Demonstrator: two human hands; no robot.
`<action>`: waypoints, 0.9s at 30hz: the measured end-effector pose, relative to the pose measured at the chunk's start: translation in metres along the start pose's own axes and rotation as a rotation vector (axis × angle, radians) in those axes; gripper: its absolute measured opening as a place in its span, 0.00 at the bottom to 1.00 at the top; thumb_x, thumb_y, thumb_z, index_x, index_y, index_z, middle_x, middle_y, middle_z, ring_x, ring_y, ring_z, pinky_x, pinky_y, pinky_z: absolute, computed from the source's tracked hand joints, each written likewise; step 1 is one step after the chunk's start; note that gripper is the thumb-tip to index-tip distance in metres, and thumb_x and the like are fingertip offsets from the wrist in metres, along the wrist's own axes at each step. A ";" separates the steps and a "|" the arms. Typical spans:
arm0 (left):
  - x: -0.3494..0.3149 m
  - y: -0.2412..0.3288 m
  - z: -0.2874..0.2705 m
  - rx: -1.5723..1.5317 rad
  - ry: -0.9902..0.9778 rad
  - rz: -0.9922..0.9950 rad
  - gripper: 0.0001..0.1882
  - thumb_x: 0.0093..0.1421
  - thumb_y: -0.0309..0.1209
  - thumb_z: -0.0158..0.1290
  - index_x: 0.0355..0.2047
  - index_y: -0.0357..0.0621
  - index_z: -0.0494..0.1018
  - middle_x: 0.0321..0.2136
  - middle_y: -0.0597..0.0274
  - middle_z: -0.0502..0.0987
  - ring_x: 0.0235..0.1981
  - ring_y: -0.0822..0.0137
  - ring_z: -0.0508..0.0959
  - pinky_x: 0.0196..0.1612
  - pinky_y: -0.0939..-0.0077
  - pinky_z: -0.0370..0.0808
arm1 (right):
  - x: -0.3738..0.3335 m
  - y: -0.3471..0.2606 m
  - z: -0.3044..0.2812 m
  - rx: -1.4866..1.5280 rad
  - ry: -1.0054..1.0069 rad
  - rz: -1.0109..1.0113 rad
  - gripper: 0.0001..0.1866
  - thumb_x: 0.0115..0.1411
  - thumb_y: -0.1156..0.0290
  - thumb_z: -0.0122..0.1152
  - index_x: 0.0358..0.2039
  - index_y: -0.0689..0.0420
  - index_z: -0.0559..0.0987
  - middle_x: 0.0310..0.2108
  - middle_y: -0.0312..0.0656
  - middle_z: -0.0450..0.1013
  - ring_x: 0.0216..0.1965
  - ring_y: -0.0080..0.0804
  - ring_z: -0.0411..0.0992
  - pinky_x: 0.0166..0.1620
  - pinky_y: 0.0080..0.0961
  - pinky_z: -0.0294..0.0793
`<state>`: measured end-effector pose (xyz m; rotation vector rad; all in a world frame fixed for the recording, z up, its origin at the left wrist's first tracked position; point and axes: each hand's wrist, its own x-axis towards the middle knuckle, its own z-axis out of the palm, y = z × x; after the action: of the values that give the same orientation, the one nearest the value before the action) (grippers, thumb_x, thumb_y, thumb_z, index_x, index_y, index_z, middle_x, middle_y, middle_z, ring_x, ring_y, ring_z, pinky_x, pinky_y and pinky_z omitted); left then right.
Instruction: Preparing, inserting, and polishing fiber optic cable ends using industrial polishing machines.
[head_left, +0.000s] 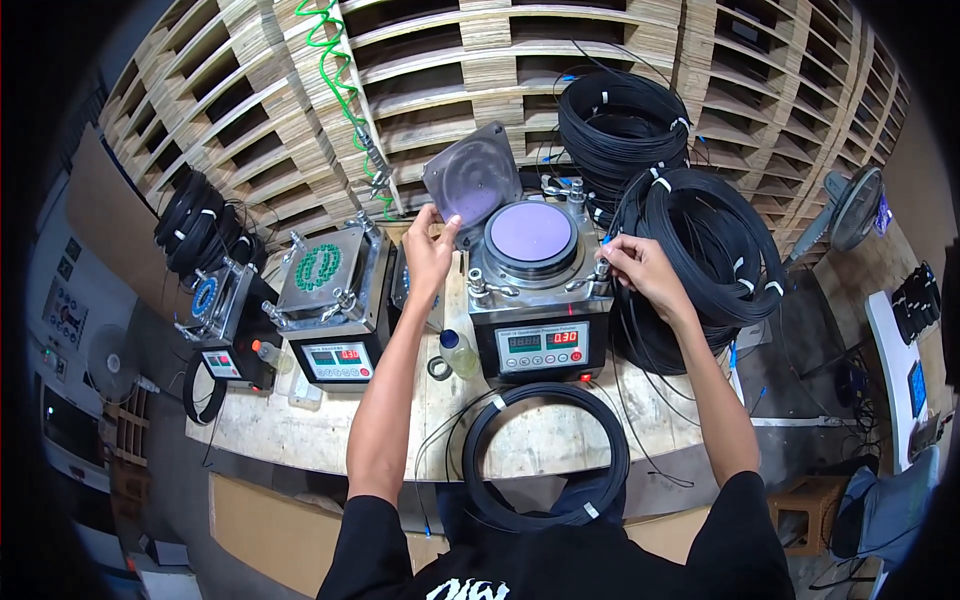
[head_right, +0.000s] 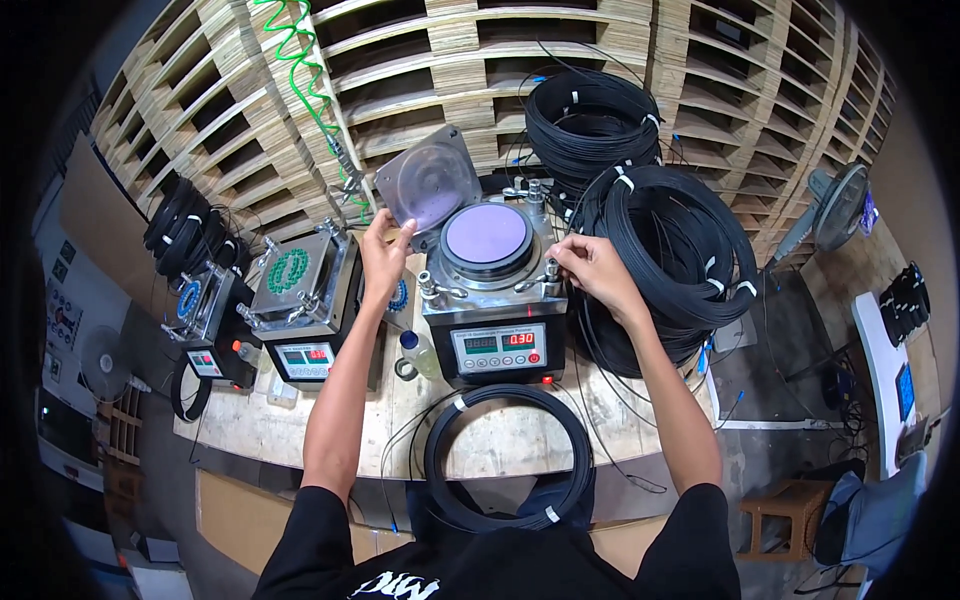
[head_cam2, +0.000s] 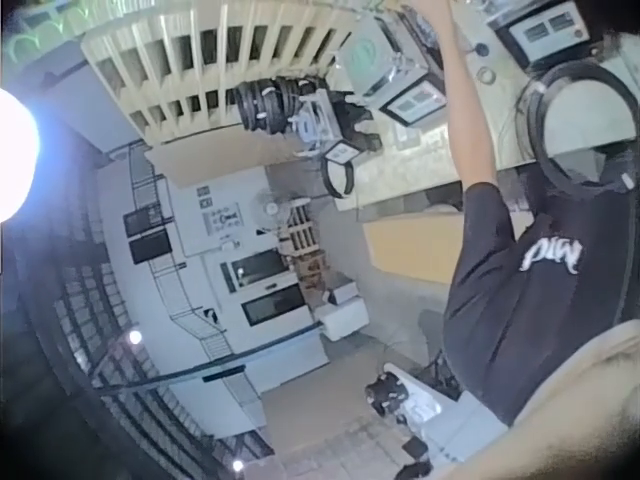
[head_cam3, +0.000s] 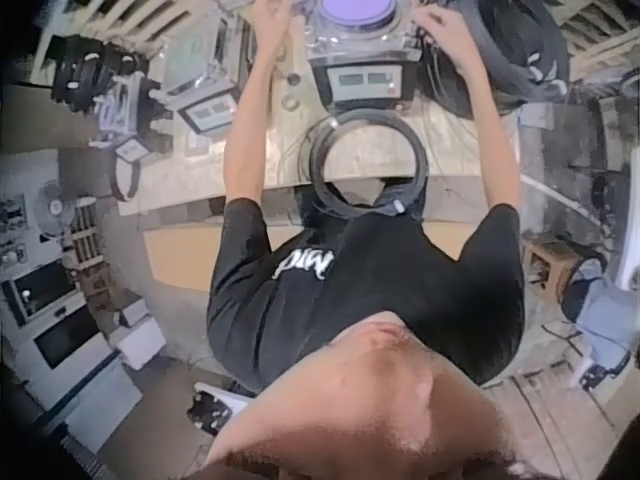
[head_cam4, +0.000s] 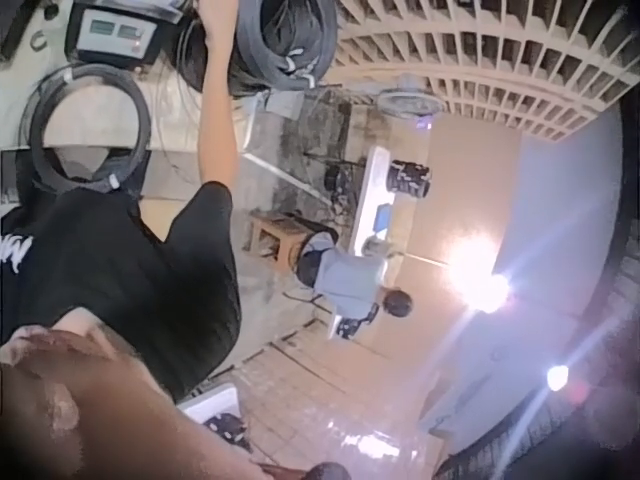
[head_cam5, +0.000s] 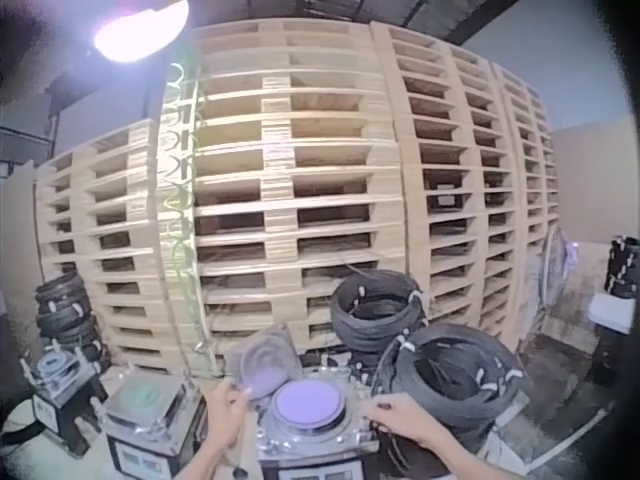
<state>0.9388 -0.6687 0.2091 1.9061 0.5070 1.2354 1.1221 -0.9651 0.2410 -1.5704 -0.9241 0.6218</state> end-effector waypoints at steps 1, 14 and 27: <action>0.002 -0.001 -0.001 -0.003 -0.022 -0.008 0.10 0.62 0.26 0.61 0.40 0.32 0.75 0.27 0.56 0.81 0.29 0.69 0.79 0.37 0.71 0.75 | -0.001 -0.001 0.000 0.011 0.001 -0.001 0.12 0.70 0.64 0.59 0.39 0.58 0.84 0.23 0.27 0.69 0.23 0.11 0.63 0.26 0.11 0.60; 0.005 0.000 -0.018 -0.129 -0.296 -0.183 0.20 0.65 0.32 0.62 0.52 0.34 0.71 0.40 0.59 0.80 0.40 0.72 0.80 0.39 0.77 0.80 | 0.004 0.017 0.004 -0.038 0.039 -0.132 0.10 0.68 0.65 0.62 0.38 0.59 0.83 0.23 0.24 0.69 0.21 0.09 0.59 0.24 0.13 0.54; 0.244 -0.074 -0.143 0.476 -0.189 -0.662 0.39 0.56 0.53 0.66 0.55 0.34 0.70 0.52 0.46 0.75 0.45 0.46 0.83 0.39 0.52 0.84 | -0.002 0.011 0.018 -0.042 0.060 -0.026 0.10 0.68 0.65 0.61 0.35 0.59 0.80 0.22 0.23 0.66 0.23 0.09 0.57 0.25 0.14 0.53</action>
<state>0.9262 -0.3991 0.3210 1.9544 1.2885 0.5219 1.1091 -0.9570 0.2260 -1.6035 -0.9162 0.5375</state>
